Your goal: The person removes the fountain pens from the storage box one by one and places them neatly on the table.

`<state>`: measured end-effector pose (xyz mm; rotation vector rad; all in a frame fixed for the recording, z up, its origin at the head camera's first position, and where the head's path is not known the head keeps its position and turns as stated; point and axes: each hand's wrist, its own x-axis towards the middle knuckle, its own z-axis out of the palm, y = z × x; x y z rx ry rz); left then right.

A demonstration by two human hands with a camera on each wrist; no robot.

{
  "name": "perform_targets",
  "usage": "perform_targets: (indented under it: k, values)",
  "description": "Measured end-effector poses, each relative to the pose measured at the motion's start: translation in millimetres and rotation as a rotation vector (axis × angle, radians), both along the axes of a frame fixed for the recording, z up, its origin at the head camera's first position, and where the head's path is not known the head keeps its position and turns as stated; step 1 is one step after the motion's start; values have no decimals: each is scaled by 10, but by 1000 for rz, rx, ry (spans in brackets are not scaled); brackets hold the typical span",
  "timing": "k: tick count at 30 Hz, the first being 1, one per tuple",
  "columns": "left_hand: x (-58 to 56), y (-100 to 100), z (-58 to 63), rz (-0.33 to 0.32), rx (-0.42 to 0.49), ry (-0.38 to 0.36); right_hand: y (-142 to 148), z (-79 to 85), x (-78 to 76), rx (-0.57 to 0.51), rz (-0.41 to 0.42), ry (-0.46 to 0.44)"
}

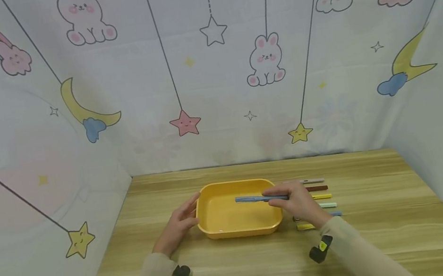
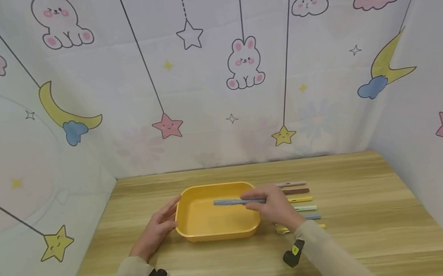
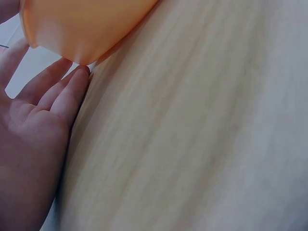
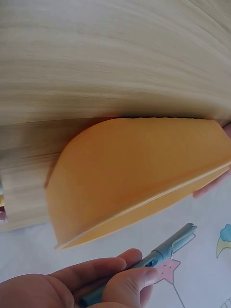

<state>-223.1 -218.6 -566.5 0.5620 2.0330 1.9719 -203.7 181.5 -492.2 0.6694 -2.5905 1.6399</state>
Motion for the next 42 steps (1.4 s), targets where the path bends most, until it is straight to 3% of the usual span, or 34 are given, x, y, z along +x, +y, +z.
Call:
perform_targets:
  k: [15,24,34,42]
  values:
    - [-19,10,10,-3,-4,-4,422,22,190,-23,5,8]
    - [-17,-1,-33,-17,-6,6,740,-86,361,-15,-10,7]
    - [-11,1,-3,-1,-5,2,1002,-141,592,-6,-33,18]
    - [8,-1,13,-2,-3,-16,1185,-287,747,12,-54,33]
